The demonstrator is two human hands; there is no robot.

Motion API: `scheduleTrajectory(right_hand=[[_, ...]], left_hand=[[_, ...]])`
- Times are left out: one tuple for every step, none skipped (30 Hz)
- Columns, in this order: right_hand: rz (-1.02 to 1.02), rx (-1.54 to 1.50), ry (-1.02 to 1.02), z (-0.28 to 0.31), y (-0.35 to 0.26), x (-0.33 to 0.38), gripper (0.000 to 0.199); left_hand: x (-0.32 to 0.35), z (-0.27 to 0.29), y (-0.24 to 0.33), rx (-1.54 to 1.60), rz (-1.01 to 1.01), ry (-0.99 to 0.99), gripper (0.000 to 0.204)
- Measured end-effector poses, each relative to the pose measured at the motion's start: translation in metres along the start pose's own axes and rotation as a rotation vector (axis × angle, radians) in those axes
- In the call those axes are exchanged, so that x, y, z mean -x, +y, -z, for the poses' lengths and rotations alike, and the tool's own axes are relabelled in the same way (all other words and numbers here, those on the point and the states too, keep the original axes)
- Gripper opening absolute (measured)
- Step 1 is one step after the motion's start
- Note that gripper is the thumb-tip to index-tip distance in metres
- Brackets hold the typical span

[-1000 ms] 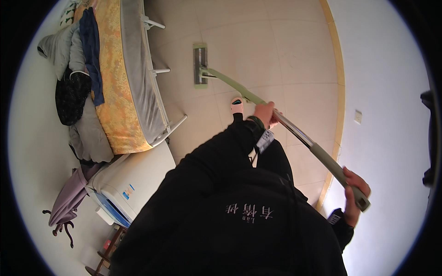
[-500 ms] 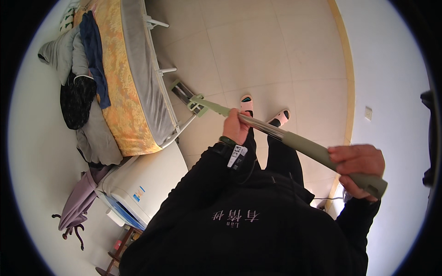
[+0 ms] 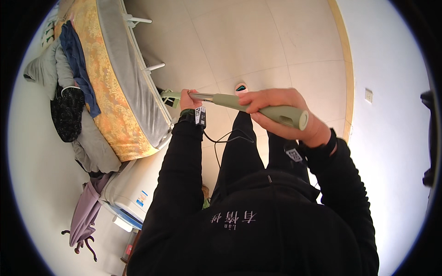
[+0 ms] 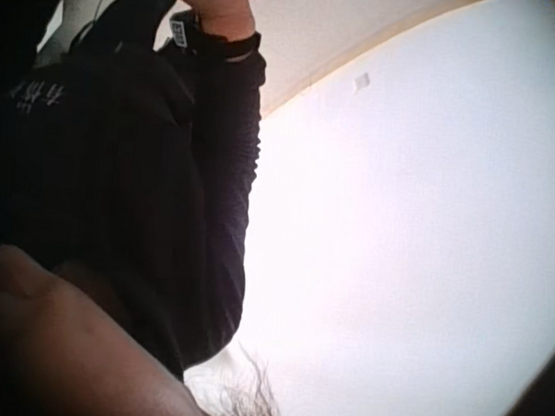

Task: The person mops the tiled floor of a home using a flat mop. They move the mop back and forth across the living area, around furniture, and into a sunlit balcony area, covering multiple rooms in sequence.

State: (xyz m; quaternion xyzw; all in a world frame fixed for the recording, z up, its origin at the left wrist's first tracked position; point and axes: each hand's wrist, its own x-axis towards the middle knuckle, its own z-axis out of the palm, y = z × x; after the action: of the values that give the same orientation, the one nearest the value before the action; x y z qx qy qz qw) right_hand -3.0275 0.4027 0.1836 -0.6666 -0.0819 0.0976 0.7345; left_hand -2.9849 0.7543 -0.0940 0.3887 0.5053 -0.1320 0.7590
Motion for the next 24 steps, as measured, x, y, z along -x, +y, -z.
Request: scheduleTrajectory(right_hand=[[-0.023,-0.004,0.059,-0.003,0.005,0.008,0.012],[-0.058,-0.013,0.116,-0.006,0.006,0.021,0.012],[-0.076,-0.043,0.176,-0.008,0.006,0.034,0.013],[-0.110,-0.033,0.188,-0.010,0.005,0.046,0.012],[-0.141,-0.007,0.187,-0.011,0.003,0.058,0.012],[-0.146,0.005,0.193,-0.012,0.002,0.068,0.012],[-0.162,0.012,0.198,-0.013,-0.001,0.078,0.012],[-0.204,0.023,0.192,-0.012,-0.005,0.087,0.013],[-0.210,0.017,0.194,-0.011,-0.009,0.095,0.014],[-0.228,0.014,0.192,-0.009,-0.014,0.103,0.015],[-0.226,0.000,0.205,-0.007,-0.017,0.109,0.015],[-0.201,0.003,0.204,-0.006,-0.018,0.114,0.016],[-0.234,0.008,0.181,-0.005,-0.018,0.116,0.017],[-0.229,-0.006,0.182,-0.005,-0.016,0.117,0.017],[-0.211,-0.018,0.188,-0.006,-0.011,0.116,0.017],[-0.219,-0.021,0.192,-0.008,-0.006,0.115,0.017],[-0.219,-0.032,0.198,-0.013,0.002,0.113,0.017],[-0.236,-0.041,0.207,-0.017,0.009,0.110,0.017],[-0.243,-0.050,0.213,-0.022,0.017,0.108,0.017],[-0.264,-0.057,0.221,-0.029,0.026,0.105,0.017],[-0.297,-0.069,0.232,-0.035,0.032,0.105,0.017],[-0.314,-0.090,0.280,-0.041,0.035,0.108,0.017],[-0.297,-0.088,0.310,-0.042,0.035,0.113,0.016],[-0.300,-0.081,0.324,-0.042,0.032,0.121,0.016]], left_hand=[[-0.003,0.001,-0.004,-0.035,0.047,0.004,0.011],[-0.003,0.002,-0.011,-0.064,0.050,0.011,0.011],[-0.002,0.002,-0.018,-0.096,0.096,0.022,0.011],[0.004,0.005,-0.026,-0.129,0.098,0.043,0.011],[0.010,0.005,-0.033,-0.166,0.076,0.052,0.011],[0.016,0.004,-0.038,-0.188,0.101,0.055,0.011],[0.023,0.004,-0.042,-0.204,0.111,0.081,0.011],[0.031,0.002,-0.047,-0.215,0.106,0.079,0.011],[0.039,-0.001,-0.053,-0.216,0.098,0.064,0.012],[0.046,-0.004,-0.056,-0.236,0.115,0.048,0.012],[0.052,-0.006,-0.059,-0.256,0.131,0.031,0.012],[0.056,-0.008,-0.060,-0.291,0.135,-0.020,0.013],[0.056,-0.010,-0.060,-0.289,0.124,0.030,0.013],[0.055,-0.011,-0.059,-0.273,0.110,0.023,0.013],[0.050,-0.010,-0.057,-0.255,0.095,0.011,0.013],[0.043,-0.008,-0.052,-0.262,0.084,-0.018,0.014],[0.034,-0.005,-0.046,-0.260,0.088,0.009,0.014],[0.023,-0.002,-0.042,-0.260,0.094,0.036,0.014],[0.011,0.002,-0.037,-0.242,0.090,0.047,0.014],[-0.001,0.006,-0.030,-0.285,0.129,0.051,0.015],[-0.009,0.011,-0.031,-0.370,0.155,0.084,0.016],[-0.014,0.015,-0.033,-0.442,0.170,0.116,0.016],[-0.017,0.017,-0.038,-0.506,0.186,0.159,0.018],[-0.014,0.018,-0.045,-0.661,0.228,0.127,0.022]])
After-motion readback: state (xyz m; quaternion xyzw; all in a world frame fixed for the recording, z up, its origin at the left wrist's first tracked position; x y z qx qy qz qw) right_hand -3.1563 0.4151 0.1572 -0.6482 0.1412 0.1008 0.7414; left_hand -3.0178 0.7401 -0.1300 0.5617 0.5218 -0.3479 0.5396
